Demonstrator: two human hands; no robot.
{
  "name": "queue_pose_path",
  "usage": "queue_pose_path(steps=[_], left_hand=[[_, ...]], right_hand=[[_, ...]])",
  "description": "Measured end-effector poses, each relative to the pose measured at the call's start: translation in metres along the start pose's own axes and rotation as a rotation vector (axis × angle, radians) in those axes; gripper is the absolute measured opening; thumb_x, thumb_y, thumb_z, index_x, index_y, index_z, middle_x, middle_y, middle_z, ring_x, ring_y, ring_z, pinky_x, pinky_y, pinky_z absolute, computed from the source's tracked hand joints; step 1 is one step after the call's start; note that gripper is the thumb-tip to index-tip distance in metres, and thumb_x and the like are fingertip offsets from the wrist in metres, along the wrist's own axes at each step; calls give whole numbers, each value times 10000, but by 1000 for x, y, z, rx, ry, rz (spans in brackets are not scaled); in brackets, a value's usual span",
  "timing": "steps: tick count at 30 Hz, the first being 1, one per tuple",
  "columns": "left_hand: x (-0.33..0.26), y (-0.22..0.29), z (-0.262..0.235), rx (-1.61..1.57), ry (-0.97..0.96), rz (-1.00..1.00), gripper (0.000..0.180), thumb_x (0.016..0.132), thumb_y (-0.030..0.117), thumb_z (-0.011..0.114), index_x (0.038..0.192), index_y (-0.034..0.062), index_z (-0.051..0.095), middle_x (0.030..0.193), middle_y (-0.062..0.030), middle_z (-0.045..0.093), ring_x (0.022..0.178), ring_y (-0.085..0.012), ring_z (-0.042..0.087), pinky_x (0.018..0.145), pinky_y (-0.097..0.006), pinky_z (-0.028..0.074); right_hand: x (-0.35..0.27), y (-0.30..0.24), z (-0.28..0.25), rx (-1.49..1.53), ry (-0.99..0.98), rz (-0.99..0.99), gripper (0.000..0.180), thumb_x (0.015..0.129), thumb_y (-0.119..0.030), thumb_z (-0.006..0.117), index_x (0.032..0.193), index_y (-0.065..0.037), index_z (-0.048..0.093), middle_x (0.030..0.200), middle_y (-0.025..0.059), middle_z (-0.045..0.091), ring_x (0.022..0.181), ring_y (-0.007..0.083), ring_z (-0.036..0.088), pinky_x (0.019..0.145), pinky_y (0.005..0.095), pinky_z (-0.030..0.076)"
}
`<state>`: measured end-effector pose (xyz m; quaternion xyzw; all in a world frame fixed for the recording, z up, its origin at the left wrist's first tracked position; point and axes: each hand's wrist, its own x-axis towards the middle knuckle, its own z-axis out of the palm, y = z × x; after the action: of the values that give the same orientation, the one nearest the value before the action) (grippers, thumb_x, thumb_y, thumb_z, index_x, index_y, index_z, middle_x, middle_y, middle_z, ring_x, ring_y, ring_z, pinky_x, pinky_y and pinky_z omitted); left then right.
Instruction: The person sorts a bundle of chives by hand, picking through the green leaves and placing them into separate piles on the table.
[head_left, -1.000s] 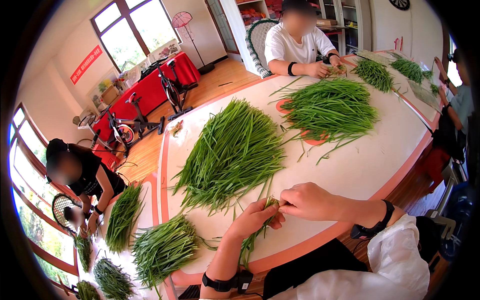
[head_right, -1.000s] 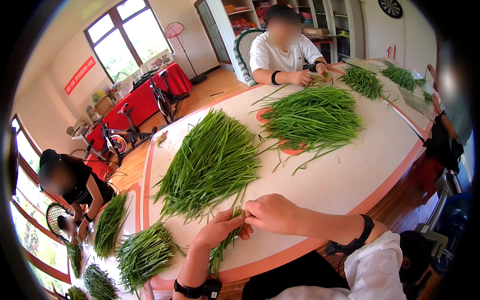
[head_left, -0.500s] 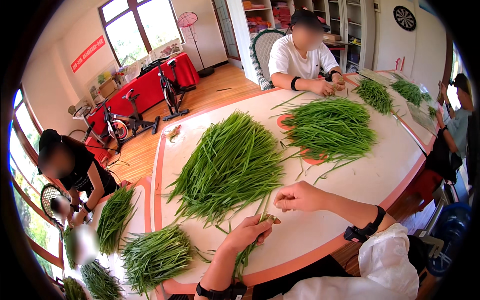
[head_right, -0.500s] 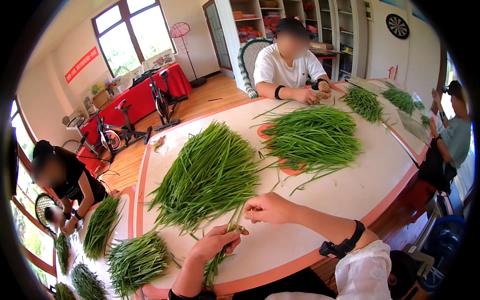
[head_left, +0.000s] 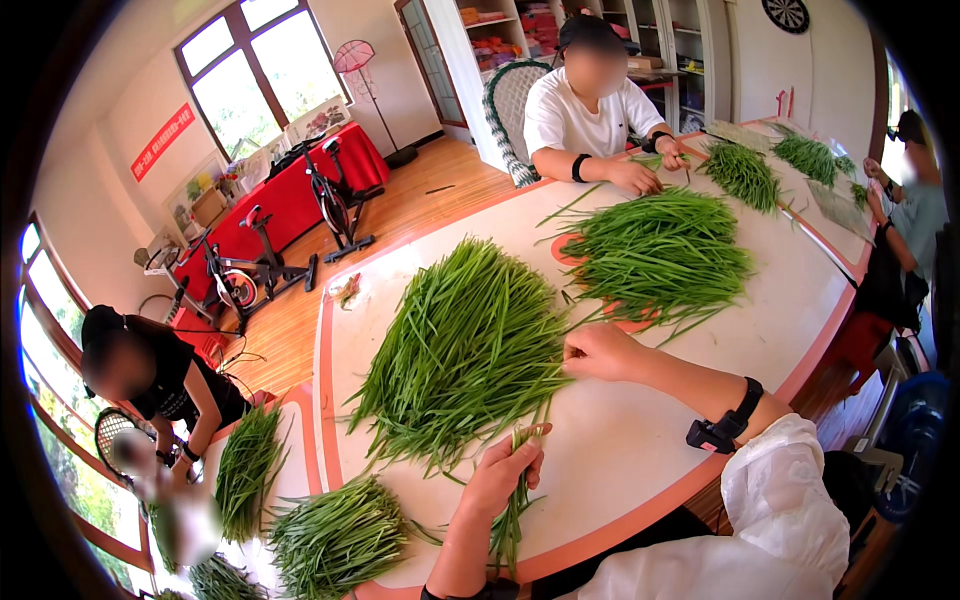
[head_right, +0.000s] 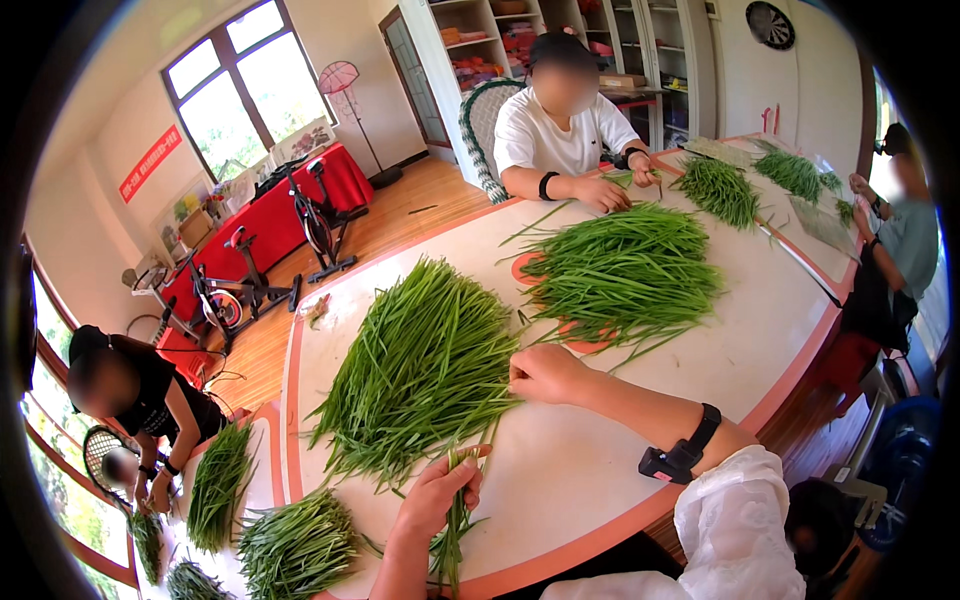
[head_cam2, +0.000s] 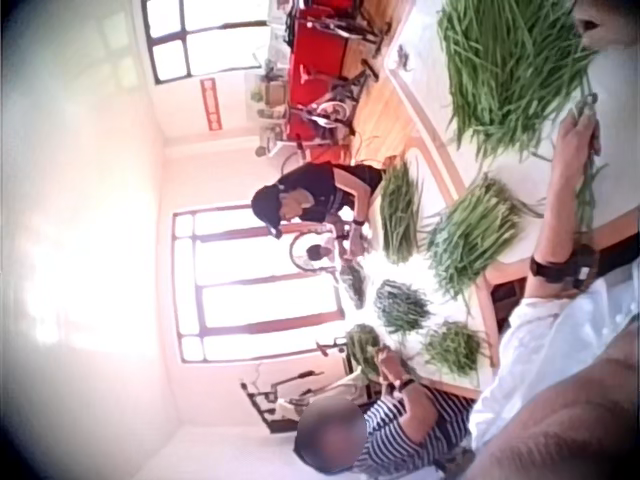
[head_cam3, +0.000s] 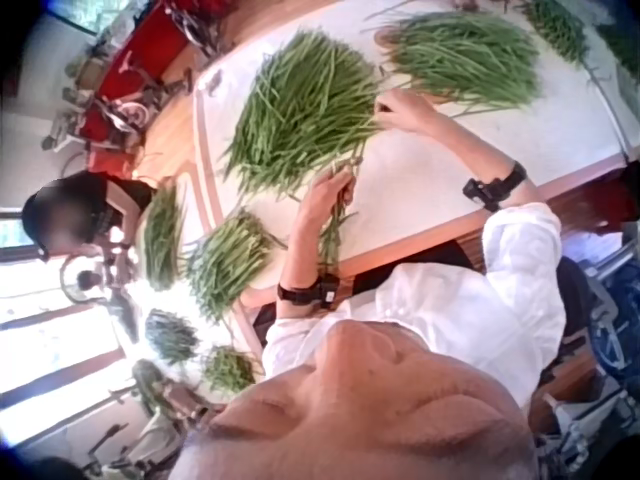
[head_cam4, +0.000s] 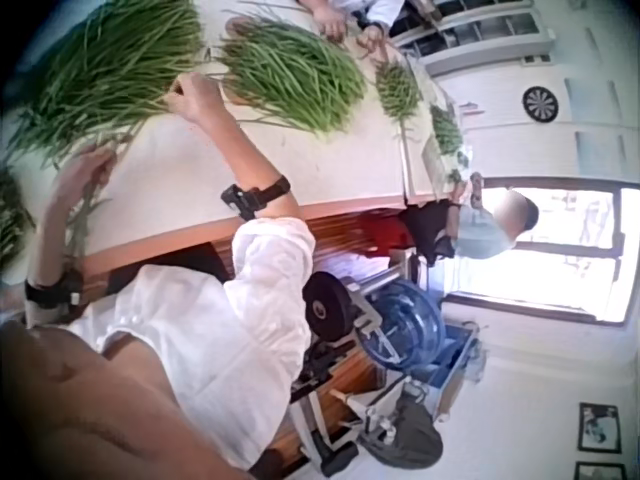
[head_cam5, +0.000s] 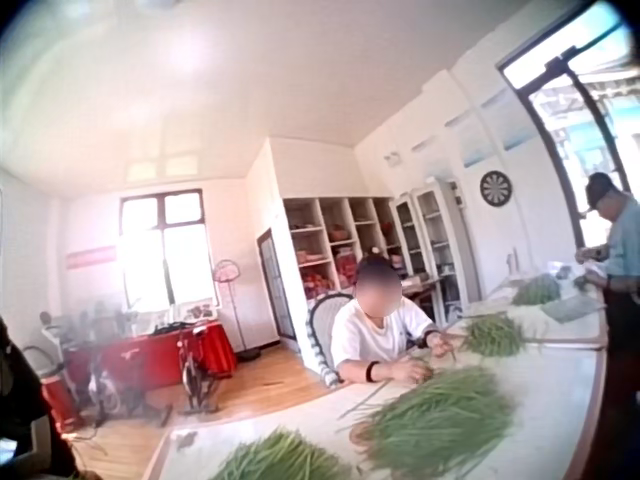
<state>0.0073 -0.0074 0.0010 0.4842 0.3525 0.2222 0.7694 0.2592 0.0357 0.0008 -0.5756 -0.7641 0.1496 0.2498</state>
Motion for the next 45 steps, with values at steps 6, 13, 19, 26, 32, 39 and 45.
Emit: queue_pose_path(steps=[6, 13, 19, 26, 32, 39, 45], left_hand=[[1, -2, 2, -19, 2, 70, 248, 935, 205, 454, 994, -20, 540, 734, -42, 516, 651, -154, 512, 604, -286, 432], [0, -1, 9, -179, 7, 302, 255, 945, 195, 430, 986, -33, 539, 940, -132, 618, 865, -205, 602, 815, -312, 464], [-2, 1, 12, 46, -61, 29, 224, 928, 152, 451, 1015, -40, 530, 927, -142, 605, 851, -228, 610, 801, -318, 472], [0, -4, 6, 110, -88, 2, 234, 929, 195, 479, 948, -22, 565, 713, -13, 507, 621, -107, 503, 609, -245, 422], [0, -2, 3, 104, -12, -30, 236, 923, 193, 488, 957, -28, 564, 686, 5, 481, 591, -98, 484, 589, -234, 414], [3, -3, 7, 162, 5, 13, 264, 918, 198, 486, 974, -55, 537, 667, -18, 495, 598, -132, 499, 604, -264, 421], [2, -2, 6, 145, 4, 67, 283, 920, 195, 485, 1019, -66, 533, 686, -22, 503, 621, -137, 510, 628, -270, 433]], right_hand=[[-26, -19, -34, 135, -172, 152, 178, 819, -219, 563, 807, -43, 579, 682, 55, 652, 621, 157, 634, 554, 301, 465], [-66, -52, -23, 138, -314, -93, 161, 814, -206, 560, 878, -61, 588, 699, 84, 637, 638, 247, 621, 601, 332, 487], [-68, -87, -14, 327, -267, -241, 155, 811, -148, 547, 940, -68, 579, 709, 87, 627, 630, 249, 602, 593, 344, 473], [-52, -80, -16, 555, -398, -44, 222, 796, -133, 545, 1001, -52, 572, 693, 60, 634, 615, 165, 591, 569, 276, 441], [-22, -31, -19, 873, -404, 190, 197, 791, -105, 550, 958, -20, 612, 671, 28, 620, 626, 83, 572, 572, 239, 444], [0, 30, 4, 46, 59, 38, 180, 722, -143, 578, 876, -71, 636, 731, 97, 632, 697, 279, 609, 642, 387, 473], [10, 34, 21, -9, 60, -39, 116, 739, -158, 565, 766, -55, 611, 710, 103, 613, 693, 289, 598, 629, 416, 462]])
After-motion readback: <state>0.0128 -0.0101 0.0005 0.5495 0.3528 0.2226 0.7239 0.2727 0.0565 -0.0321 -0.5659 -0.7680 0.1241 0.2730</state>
